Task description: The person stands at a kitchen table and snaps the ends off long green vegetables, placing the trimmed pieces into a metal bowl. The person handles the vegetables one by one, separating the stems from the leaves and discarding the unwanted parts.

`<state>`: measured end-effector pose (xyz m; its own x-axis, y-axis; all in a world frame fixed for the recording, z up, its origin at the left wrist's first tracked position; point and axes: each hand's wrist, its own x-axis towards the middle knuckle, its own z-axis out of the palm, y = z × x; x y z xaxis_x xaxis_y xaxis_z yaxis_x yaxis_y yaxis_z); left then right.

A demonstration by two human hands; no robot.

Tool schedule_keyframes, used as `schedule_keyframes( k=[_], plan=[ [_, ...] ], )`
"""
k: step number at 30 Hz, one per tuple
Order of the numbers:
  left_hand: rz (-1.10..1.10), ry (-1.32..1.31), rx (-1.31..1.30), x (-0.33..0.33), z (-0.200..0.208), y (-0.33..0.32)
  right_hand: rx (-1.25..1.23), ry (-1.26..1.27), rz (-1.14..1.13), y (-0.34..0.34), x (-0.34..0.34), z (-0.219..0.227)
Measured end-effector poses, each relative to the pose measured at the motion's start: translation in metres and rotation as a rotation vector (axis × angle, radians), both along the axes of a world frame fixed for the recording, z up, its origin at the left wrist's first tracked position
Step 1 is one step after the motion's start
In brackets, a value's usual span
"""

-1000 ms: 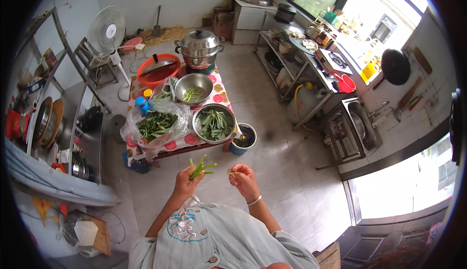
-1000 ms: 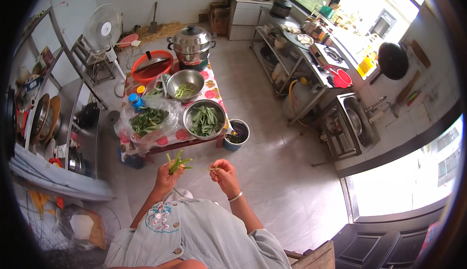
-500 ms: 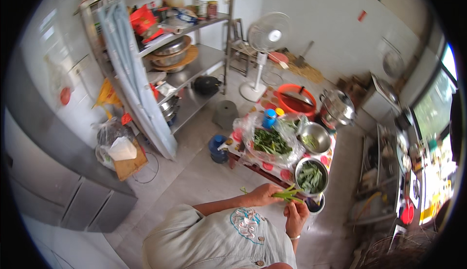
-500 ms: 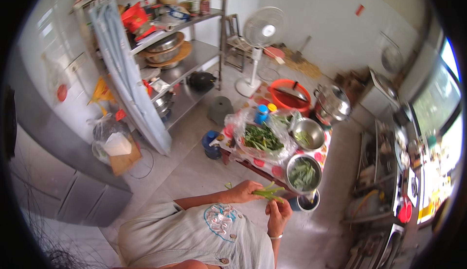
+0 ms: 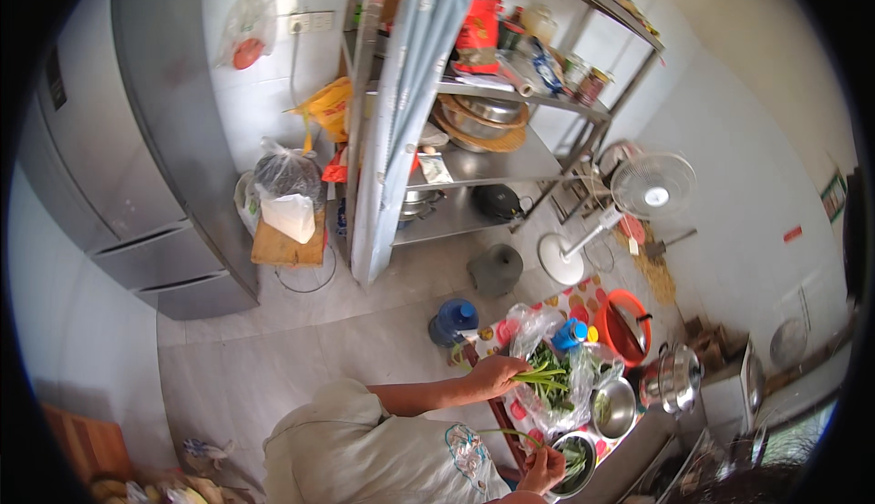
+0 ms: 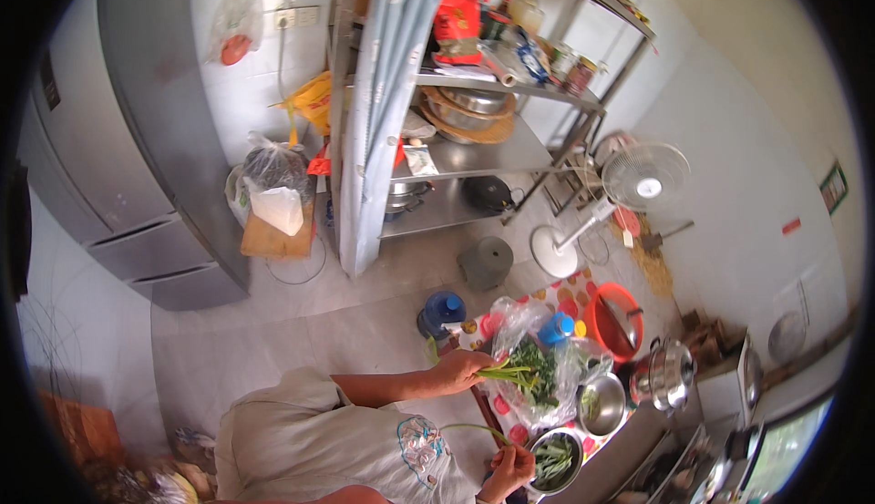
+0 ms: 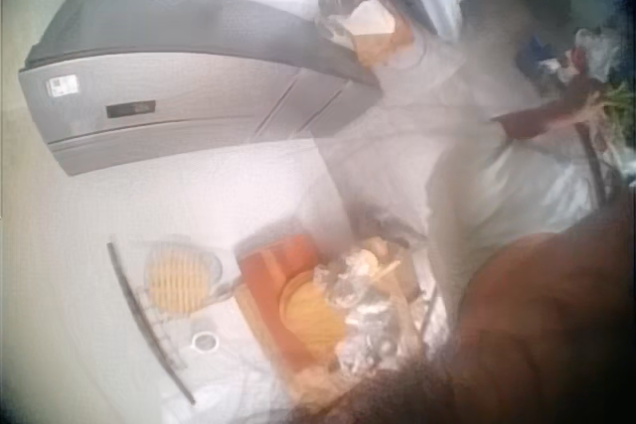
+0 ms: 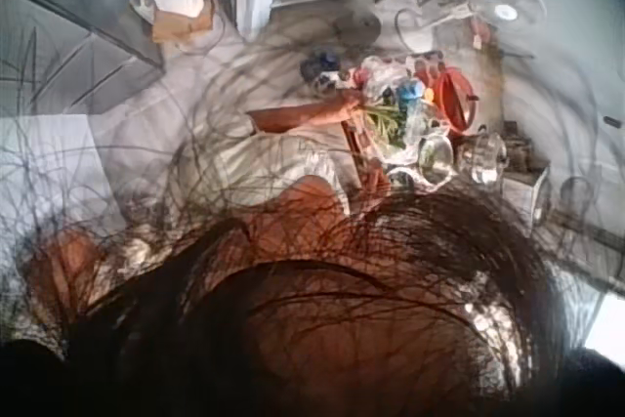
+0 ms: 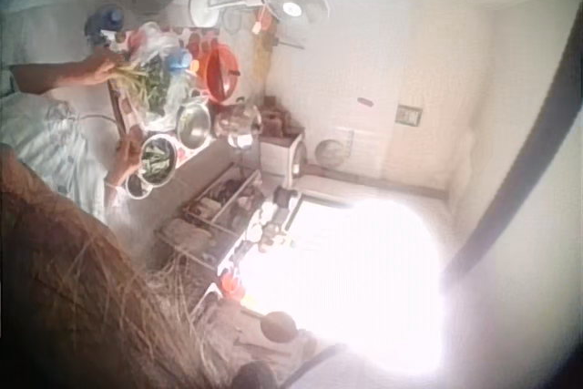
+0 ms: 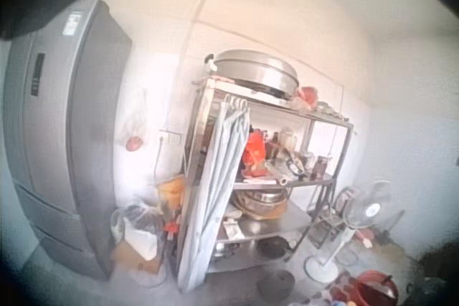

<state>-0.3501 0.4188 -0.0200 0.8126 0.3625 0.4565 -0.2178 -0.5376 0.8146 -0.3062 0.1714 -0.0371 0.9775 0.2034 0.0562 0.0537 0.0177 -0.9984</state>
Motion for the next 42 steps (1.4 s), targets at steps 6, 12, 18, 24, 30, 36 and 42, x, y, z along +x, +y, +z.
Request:
schedule_keyframes(
  k=[6,12,18,24,30,36,42],
  plan=[
    [-0.186,-0.004,-0.144,-0.008,-0.026,0.009,-0.022,-0.063,0.039,0.057,0.019,0.001],
    [-0.109,-0.179,-0.021,0.001,-0.052,-0.006,-0.173,-0.055,0.172,0.101,-0.011,0.060],
    [-0.273,0.074,-0.067,0.001,-0.038,0.006,-0.105,0.055,0.141,0.090,-0.014,0.061],
    [-0.513,0.119,-0.087,0.012,-0.027,-0.032,-0.309,-0.003,0.101,0.035,-0.032,0.063],
    [-0.770,0.146,-0.014,0.023,-0.036,-0.081,-0.512,-0.152,-0.029,-0.017,-0.064,0.061],
    [-0.955,0.143,-0.038,0.022,-0.040,-0.135,-0.851,-0.363,-0.160,-0.057,-0.089,0.064],
    [-1.004,0.183,0.025,0.018,-0.049,-0.152,-0.780,-0.227,-0.136,-0.080,-0.096,0.056]
  ],
)
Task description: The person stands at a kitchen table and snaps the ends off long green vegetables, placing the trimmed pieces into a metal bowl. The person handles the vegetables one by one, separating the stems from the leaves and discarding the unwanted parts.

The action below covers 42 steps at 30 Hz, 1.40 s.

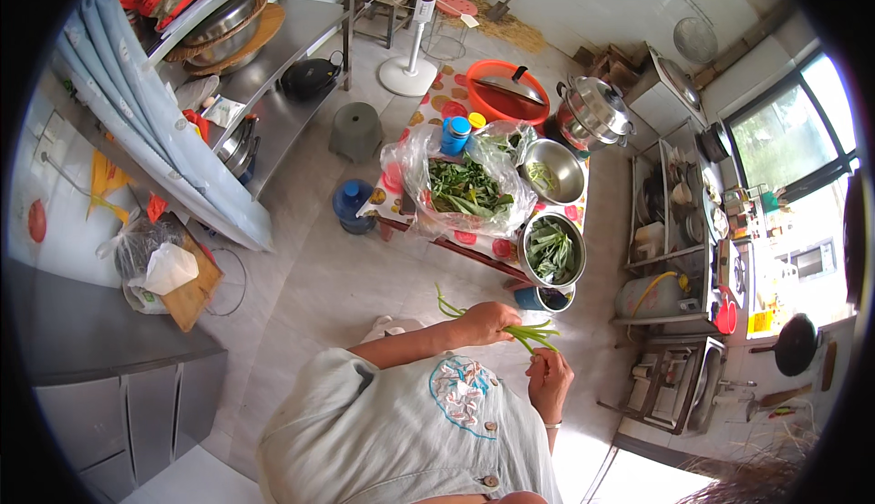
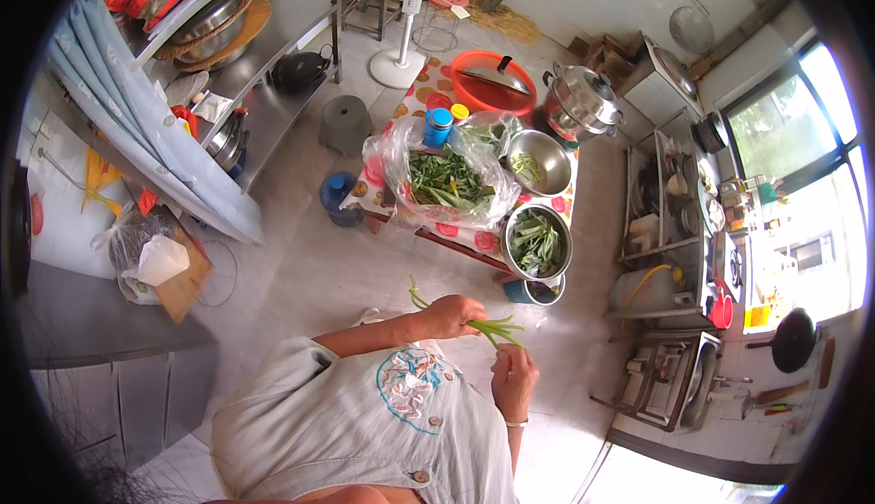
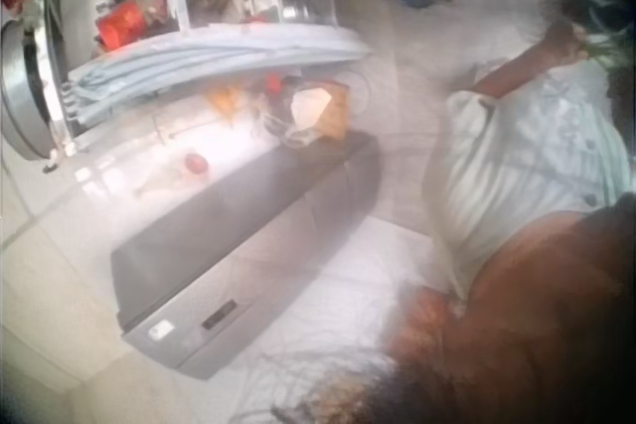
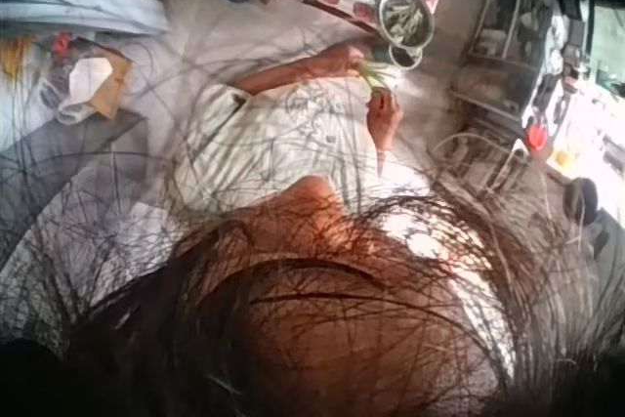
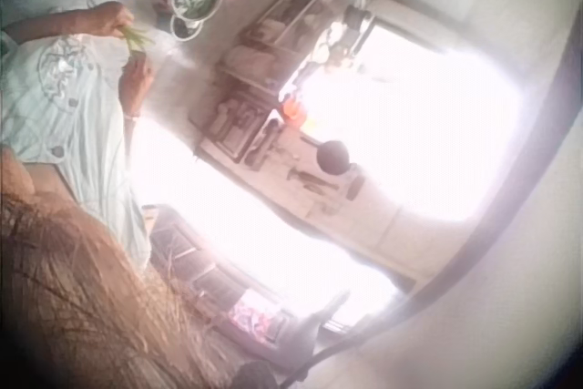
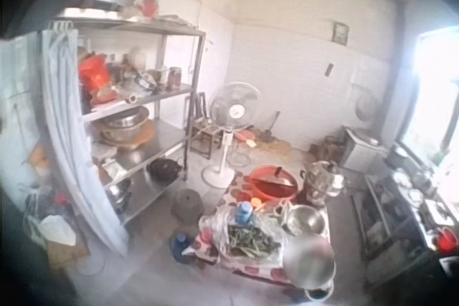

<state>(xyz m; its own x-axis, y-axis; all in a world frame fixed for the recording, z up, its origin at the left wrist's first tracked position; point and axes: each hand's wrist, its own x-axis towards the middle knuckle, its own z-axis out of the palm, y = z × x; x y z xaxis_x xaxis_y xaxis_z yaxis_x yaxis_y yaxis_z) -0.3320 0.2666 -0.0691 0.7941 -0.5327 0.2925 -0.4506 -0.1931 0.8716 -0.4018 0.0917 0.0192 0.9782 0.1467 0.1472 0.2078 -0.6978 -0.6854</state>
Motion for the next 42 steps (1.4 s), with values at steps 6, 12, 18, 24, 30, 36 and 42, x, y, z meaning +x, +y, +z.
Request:
schedule_keyframes(
  k=[6,12,18,24,30,36,42],
  plan=[
    [0.295,0.060,-0.036,0.004,-0.005,0.063,0.647,0.296,-0.017,0.038,0.029,-0.031],
    [0.884,0.342,-0.348,-0.005,-0.028,0.181,0.664,0.601,0.150,0.093,0.104,-0.073],
    [1.429,0.328,-0.571,-0.024,-0.042,0.273,0.547,0.578,0.060,0.078,0.131,-0.114],
    [1.546,0.319,-0.795,-0.011,-0.035,0.306,0.479,0.453,-0.134,0.031,0.165,-0.113],
    [1.538,0.302,-0.778,0.054,-0.028,0.303,0.719,0.549,-0.176,0.024,0.236,-0.101],
    [1.587,0.263,-0.649,0.093,0.020,0.298,0.736,1.052,0.166,0.142,0.281,-0.181],
    [1.852,0.322,-0.495,0.056,0.024,0.306,0.525,1.415,0.437,0.291,0.289,-0.297]
  ],
)
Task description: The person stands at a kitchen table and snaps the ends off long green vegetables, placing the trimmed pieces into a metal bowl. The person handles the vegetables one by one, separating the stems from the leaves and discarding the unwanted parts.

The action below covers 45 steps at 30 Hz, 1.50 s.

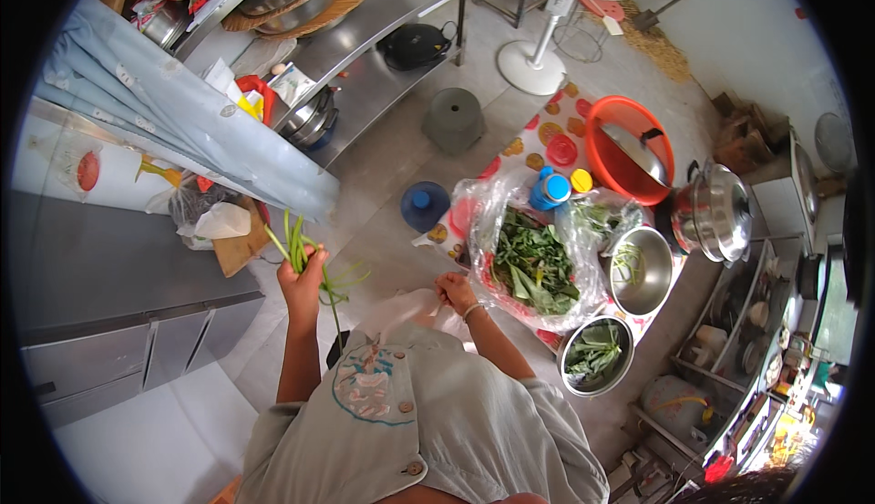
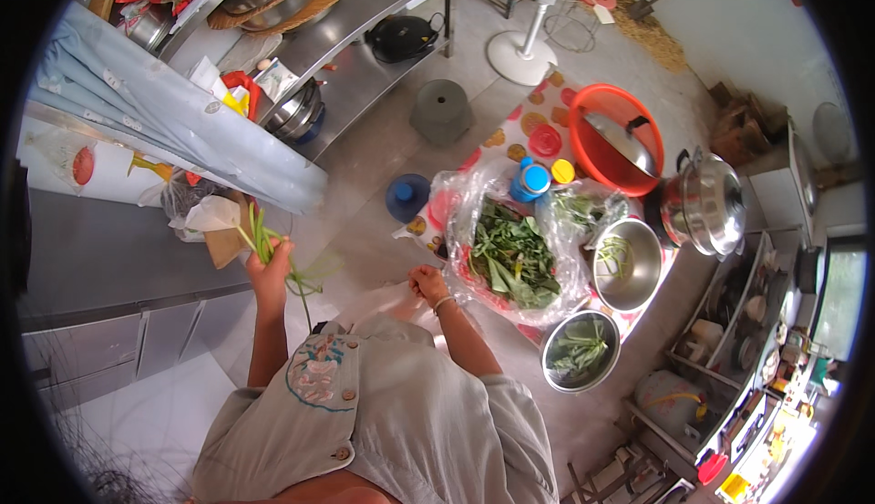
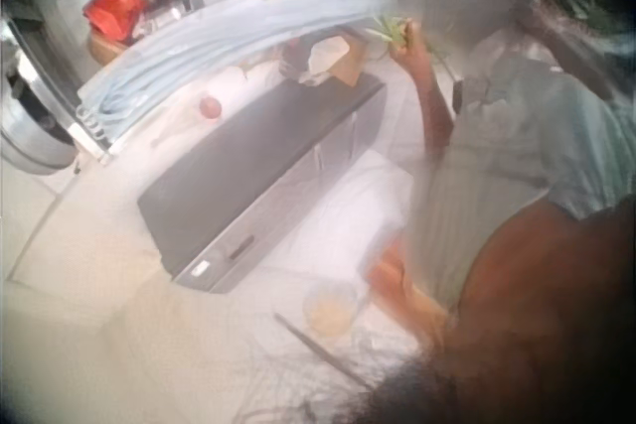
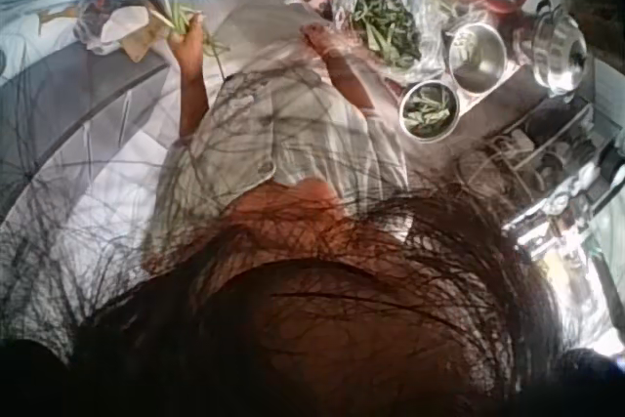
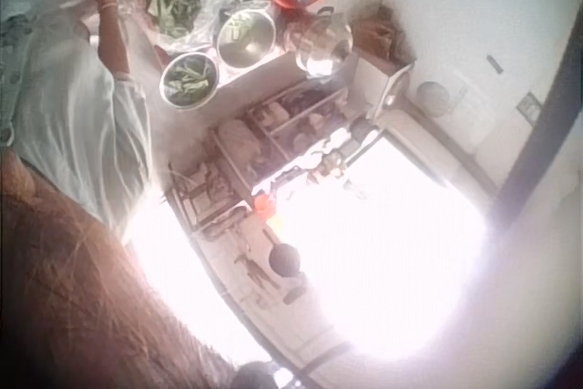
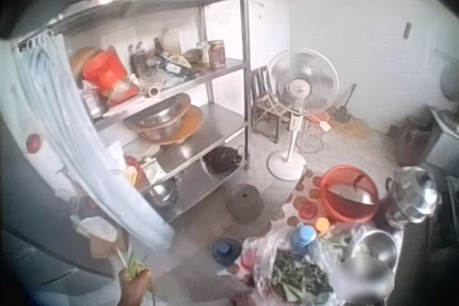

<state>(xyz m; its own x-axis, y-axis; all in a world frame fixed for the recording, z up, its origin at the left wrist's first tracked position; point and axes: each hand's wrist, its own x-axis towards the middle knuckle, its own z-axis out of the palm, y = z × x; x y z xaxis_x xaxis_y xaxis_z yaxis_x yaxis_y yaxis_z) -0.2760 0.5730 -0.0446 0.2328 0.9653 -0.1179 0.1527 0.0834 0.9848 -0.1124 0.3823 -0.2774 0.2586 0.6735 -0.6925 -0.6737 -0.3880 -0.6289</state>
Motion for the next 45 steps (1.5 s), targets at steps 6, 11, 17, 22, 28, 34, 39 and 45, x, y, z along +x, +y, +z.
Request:
schedule_keyframes(
  k=[6,11,17,22,28,34,39,45],
  plan=[
    [0.141,0.220,-0.022,-0.054,-0.012,0.037,-0.268,0.043,-0.176,0.027,0.038,-0.113],
    [0.173,0.208,-0.045,-0.073,-0.028,0.078,-0.341,-0.240,-0.475,0.007,0.104,-0.117],
    [0.094,0.161,-0.097,-0.063,-0.044,0.120,-0.432,-1.198,-0.359,0.017,0.117,-0.072],
    [0.073,0.156,-0.141,-0.061,-0.051,0.140,-0.796,-1.376,0.091,0.060,0.084,-0.006],
    [0.126,0.216,-0.136,-0.067,-0.055,0.148,-0.657,-2.086,-0.221,0.102,0.068,0.004],
    [0.122,0.253,-0.162,-0.079,-0.061,0.147,-1.153,-1.268,-0.038,0.092,0.060,-0.041],
    [0.124,0.278,-0.204,-0.077,-0.067,0.140,-1.092,-1.068,0.192,0.085,0.052,-0.046],
    [0.088,0.246,-0.216,-0.073,-0.070,0.132,-1.000,-1.104,0.260,0.079,0.058,-0.046]
  ],
)
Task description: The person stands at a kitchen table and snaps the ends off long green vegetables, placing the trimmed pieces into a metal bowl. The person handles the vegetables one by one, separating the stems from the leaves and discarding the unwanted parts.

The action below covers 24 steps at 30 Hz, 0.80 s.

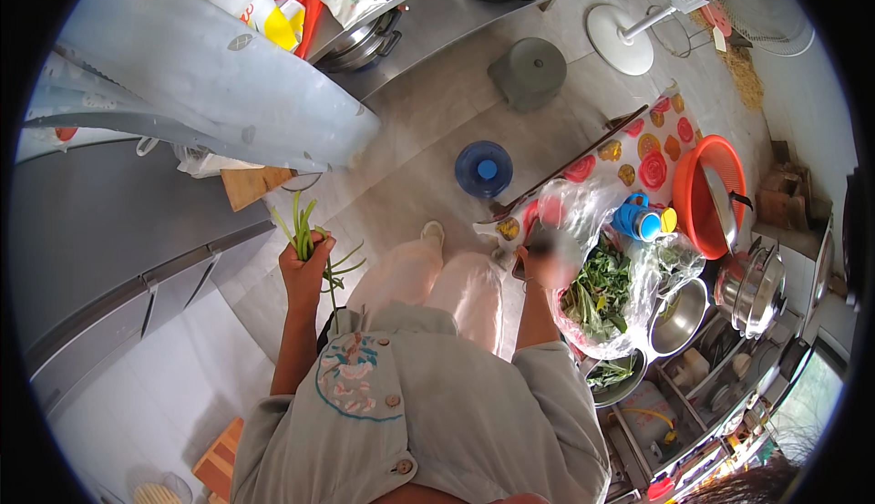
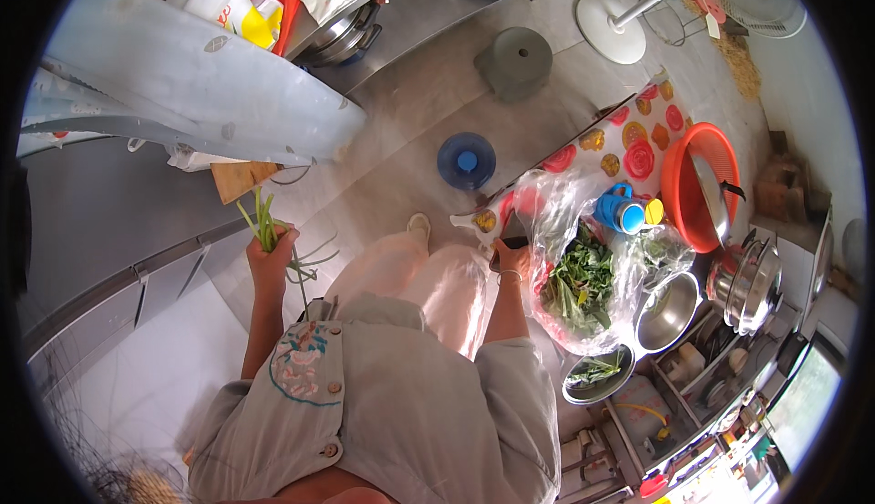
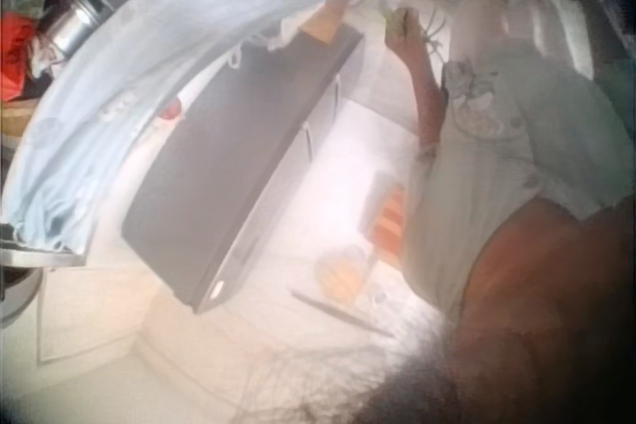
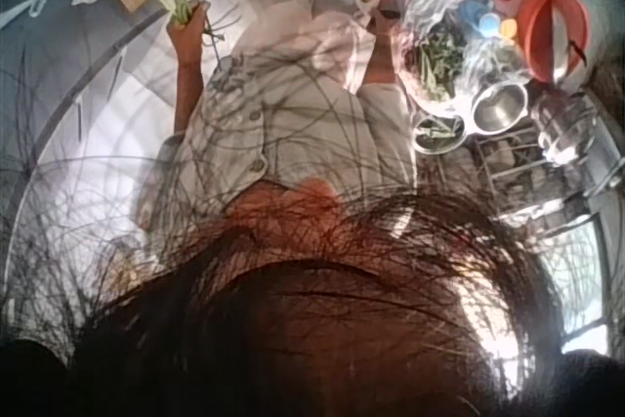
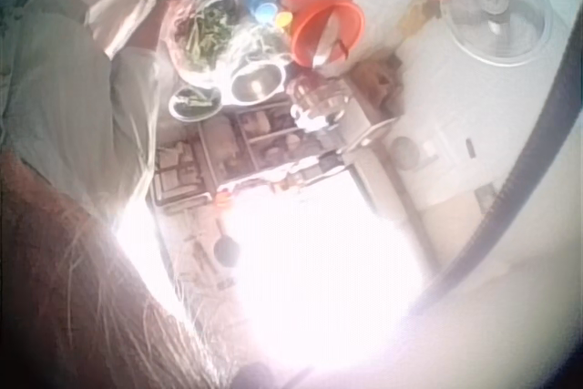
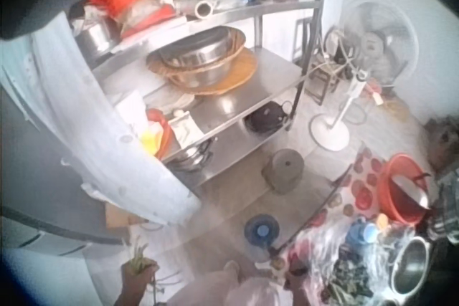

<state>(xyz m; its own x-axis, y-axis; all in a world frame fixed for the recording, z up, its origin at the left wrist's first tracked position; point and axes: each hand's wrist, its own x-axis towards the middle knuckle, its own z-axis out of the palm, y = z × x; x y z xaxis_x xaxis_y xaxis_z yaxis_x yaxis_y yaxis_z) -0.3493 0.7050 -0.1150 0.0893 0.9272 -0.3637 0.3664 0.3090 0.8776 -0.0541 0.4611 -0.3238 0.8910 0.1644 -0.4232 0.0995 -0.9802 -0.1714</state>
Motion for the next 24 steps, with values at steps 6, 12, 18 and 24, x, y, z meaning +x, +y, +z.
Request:
schedule_keyframes(
  k=[6,12,18,24],
  plan=[
    [0.011,0.008,-0.004,-0.001,-0.001,-0.009,-0.065,0.018,0.038,0.009,0.003,0.005],
    [0.021,0.006,-0.012,-0.004,0.001,-0.015,0.070,0.092,-0.028,-0.027,0.003,-0.061],
    [-0.007,-0.017,-0.039,-0.006,0.001,-0.020,0.031,0.080,-0.003,-0.032,0.009,-0.056],
    [-0.239,-0.063,-0.018,0.009,0.004,-0.020,0.210,-0.154,0.068,-0.062,-0.003,-0.073]
  ],
)
